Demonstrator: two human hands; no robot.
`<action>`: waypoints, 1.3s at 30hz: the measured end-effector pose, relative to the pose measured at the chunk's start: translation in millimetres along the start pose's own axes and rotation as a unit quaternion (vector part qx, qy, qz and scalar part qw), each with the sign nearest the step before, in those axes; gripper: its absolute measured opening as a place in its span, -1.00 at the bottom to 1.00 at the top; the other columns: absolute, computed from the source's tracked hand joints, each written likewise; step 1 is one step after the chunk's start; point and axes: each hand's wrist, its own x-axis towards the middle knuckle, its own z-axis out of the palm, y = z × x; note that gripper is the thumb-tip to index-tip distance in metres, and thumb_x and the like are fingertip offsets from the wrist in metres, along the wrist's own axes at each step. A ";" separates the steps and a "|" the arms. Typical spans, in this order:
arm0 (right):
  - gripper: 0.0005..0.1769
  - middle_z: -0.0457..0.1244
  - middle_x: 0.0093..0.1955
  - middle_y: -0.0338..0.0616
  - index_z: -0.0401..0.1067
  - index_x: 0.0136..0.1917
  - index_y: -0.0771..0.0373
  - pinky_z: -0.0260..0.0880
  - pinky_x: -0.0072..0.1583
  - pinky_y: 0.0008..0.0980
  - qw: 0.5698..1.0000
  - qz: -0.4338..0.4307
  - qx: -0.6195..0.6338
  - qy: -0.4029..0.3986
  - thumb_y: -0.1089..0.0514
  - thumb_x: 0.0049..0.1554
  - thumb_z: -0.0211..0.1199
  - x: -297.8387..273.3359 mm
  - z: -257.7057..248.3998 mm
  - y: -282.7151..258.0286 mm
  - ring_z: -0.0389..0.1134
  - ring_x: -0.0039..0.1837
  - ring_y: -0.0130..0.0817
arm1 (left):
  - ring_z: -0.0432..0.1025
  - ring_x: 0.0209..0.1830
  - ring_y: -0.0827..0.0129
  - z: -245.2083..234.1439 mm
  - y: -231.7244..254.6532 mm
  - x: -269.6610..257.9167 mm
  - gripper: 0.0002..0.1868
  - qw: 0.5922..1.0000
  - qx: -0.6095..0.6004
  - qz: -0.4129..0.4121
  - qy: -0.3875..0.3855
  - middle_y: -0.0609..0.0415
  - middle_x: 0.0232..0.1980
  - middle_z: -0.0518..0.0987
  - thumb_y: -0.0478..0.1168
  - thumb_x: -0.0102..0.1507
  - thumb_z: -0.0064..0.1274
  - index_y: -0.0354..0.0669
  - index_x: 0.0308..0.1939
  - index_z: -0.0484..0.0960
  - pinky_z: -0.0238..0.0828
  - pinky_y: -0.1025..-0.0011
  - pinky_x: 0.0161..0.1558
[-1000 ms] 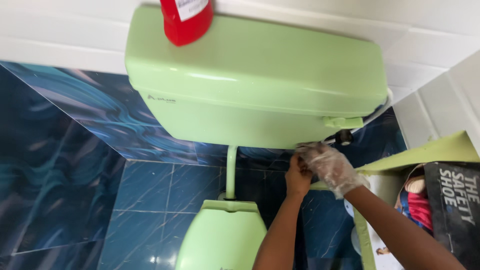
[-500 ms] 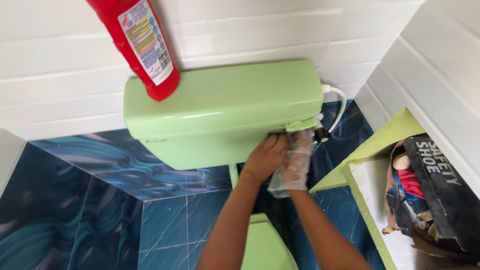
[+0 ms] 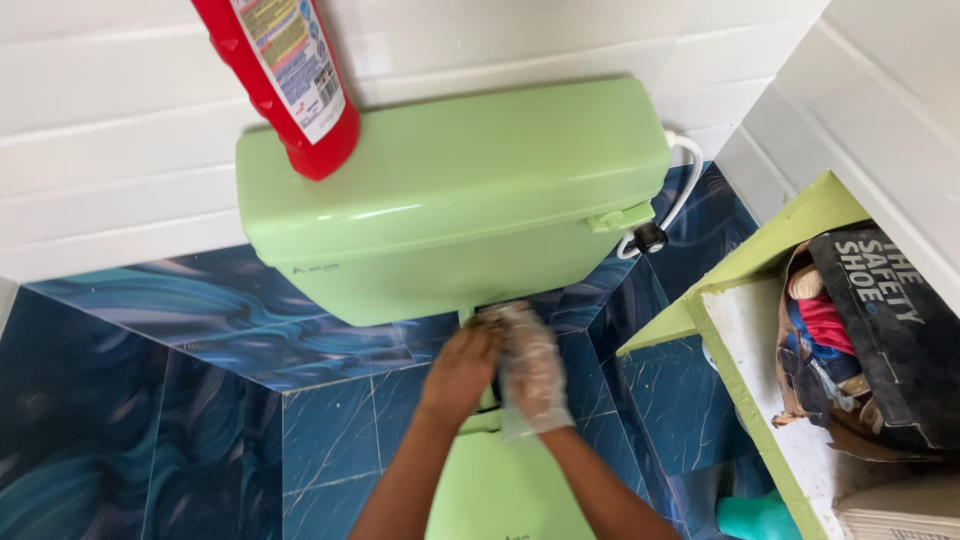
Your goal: The person wipes the base, seat, and tank of a light green toilet using a cloth. The person then rinses the cloth under a handheld bidet sprayer and places it on the toilet seat.
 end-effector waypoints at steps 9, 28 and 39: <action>-0.65 0.29 0.24 0.14 0.41 0.31 0.37 0.32 0.33 -0.17 0.979 0.052 -0.069 0.185 0.26 0.26 0.17 132.6 -73.9 7.0 0.29 0.31 -0.01 | 0.35 0.27 0.14 -43.7 53.4 157.3 -0.61 0.990 -0.090 -0.002 0.110 0.00 0.22 0.48 -0.30 0.22 -0.01 -0.30 0.12 0.60 0.35 0.27 0.25; -0.27 0.17 0.46 0.11 0.12 0.54 0.33 0.19 0.45 -0.20 0.893 -0.051 -0.278 -0.349 0.42 0.09 0.06 9.9 73.0 24.2 0.20 0.45 -0.04 | 0.35 0.29 0.03 38.0 0.2 -34.5 -0.53 0.969 -0.070 -0.218 -0.097 -0.10 0.23 0.50 -0.42 0.12 0.09 -0.27 0.14 0.57 0.32 0.20 0.26; -0.42 0.24 0.34 0.18 0.33 0.37 0.36 0.27 0.43 -0.06 0.991 -0.003 -0.133 -0.007 0.47 0.05 0.15 131.3 -131.6 7.1 0.22 0.44 0.16 | 0.34 0.28 -0.07 -38.8 86.0 134.5 -0.47 0.981 -0.155 -0.087 0.083 -0.19 0.27 0.43 -0.39 0.26 -0.08 -0.29 0.35 0.42 0.32 0.12 0.29</action>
